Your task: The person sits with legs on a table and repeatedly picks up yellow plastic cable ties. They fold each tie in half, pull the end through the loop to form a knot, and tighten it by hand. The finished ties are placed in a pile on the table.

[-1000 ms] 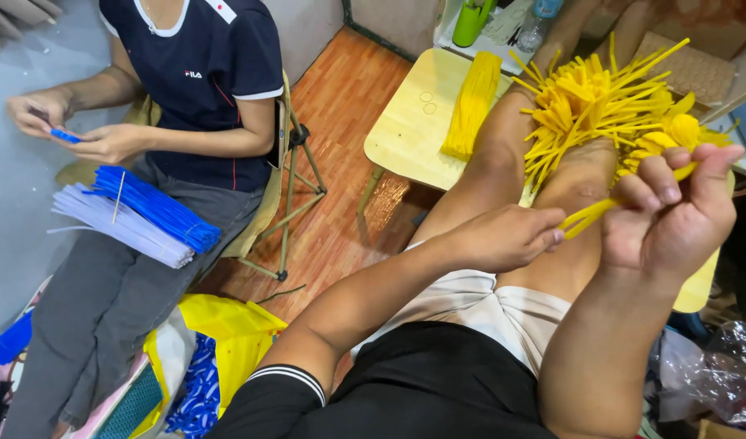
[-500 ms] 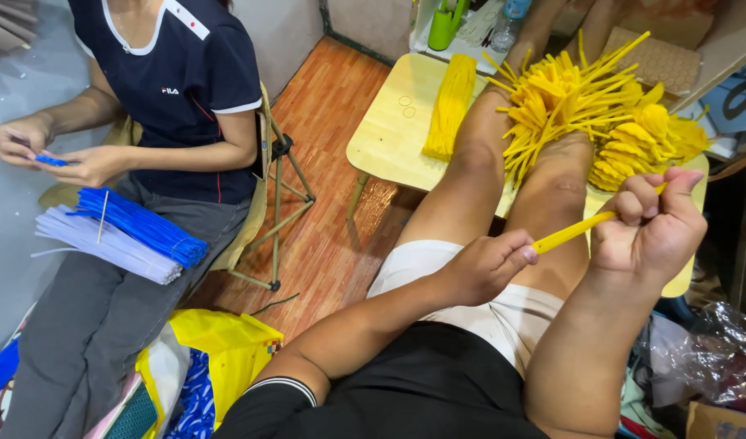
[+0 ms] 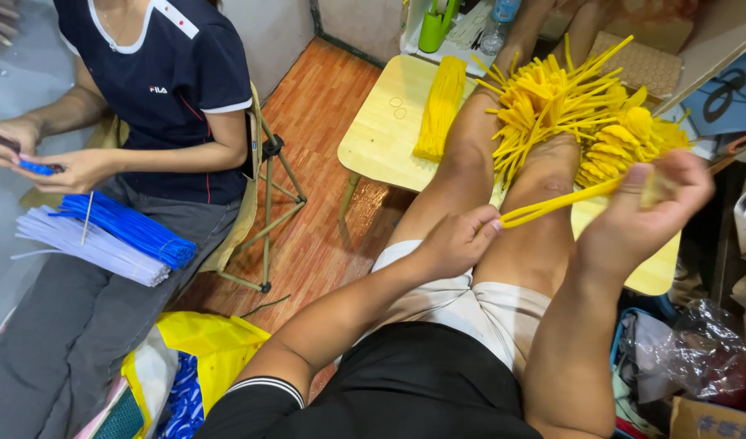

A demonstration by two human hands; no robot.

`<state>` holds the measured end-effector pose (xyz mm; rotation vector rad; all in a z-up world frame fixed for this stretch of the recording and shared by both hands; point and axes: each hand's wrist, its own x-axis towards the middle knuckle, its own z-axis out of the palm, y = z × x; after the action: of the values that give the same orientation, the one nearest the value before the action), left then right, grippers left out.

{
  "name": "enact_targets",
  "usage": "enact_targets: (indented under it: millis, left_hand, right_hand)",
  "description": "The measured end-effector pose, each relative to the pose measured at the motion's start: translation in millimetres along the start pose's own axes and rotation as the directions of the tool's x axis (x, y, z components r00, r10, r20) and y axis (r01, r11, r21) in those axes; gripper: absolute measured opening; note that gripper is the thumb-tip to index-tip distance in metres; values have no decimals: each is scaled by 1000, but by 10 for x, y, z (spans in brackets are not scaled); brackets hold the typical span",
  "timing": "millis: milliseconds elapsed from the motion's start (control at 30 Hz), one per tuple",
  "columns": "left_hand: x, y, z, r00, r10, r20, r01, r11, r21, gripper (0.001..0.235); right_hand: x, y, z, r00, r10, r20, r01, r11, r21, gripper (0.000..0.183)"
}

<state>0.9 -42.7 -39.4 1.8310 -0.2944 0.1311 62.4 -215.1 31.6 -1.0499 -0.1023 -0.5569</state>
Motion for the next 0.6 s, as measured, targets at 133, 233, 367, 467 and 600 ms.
enact_targets:
  millis: [133, 233, 367, 467, 600]
  left_hand:
    - [14, -63, -112, 1000, 2, -9, 0, 954, 301, 21]
    - [3, -58, -195, 1000, 13, 5, -14, 930, 368, 18]
    - [15, -91, -230, 998, 26, 53, -48, 882, 468, 21]
    - [10, -108, -235, 988, 124, 87, -151, 759, 634, 25]
    - [38, -134, -218, 928, 367, 70, -275, 542, 794, 14]
  right_hand:
    - [-336, -279, 99, 617, -262, 742, 787, 195, -585, 32]
    - [-399, 99, -84, 420, 5, 907, 907, 8, -420, 27]
    - [-386, 282, -178, 349, 45, 936, 937, -56, -346, 9]
    - [-343, 309, -285, 348, 92, 933, 938, -49, -344, 7]
    - [-415, 243, -196, 270, -7, 963, 924, -278, -261, 6]
